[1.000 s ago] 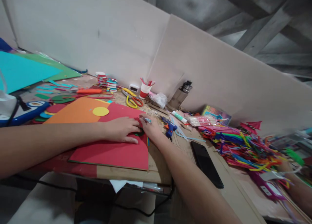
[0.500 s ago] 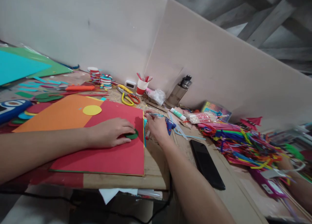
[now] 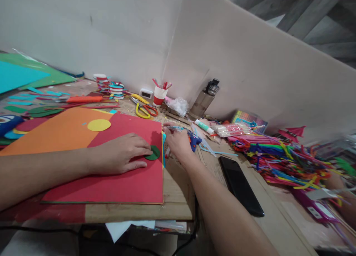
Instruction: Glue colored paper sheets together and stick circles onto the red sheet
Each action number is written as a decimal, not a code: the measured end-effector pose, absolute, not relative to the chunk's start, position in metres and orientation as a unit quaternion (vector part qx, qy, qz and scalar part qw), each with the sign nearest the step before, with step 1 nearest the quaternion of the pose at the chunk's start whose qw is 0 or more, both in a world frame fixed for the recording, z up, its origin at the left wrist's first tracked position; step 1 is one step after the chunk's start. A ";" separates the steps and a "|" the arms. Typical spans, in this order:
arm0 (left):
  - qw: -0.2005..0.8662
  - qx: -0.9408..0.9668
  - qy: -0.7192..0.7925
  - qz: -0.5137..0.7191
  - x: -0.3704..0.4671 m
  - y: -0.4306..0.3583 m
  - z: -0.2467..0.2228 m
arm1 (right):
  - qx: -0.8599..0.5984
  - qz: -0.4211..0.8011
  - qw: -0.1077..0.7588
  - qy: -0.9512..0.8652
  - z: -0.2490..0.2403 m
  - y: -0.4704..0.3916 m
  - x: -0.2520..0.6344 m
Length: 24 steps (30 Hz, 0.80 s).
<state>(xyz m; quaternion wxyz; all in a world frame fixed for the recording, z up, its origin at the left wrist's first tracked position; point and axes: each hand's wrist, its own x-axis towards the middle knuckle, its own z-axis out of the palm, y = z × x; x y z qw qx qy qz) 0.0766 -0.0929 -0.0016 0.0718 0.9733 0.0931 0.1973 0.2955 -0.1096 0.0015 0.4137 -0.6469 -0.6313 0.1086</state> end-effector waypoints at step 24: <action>0.070 0.976 0.087 0.189 0.074 -0.092 -0.004 | -0.648 0.092 0.403 -0.640 0.006 -0.114 0.293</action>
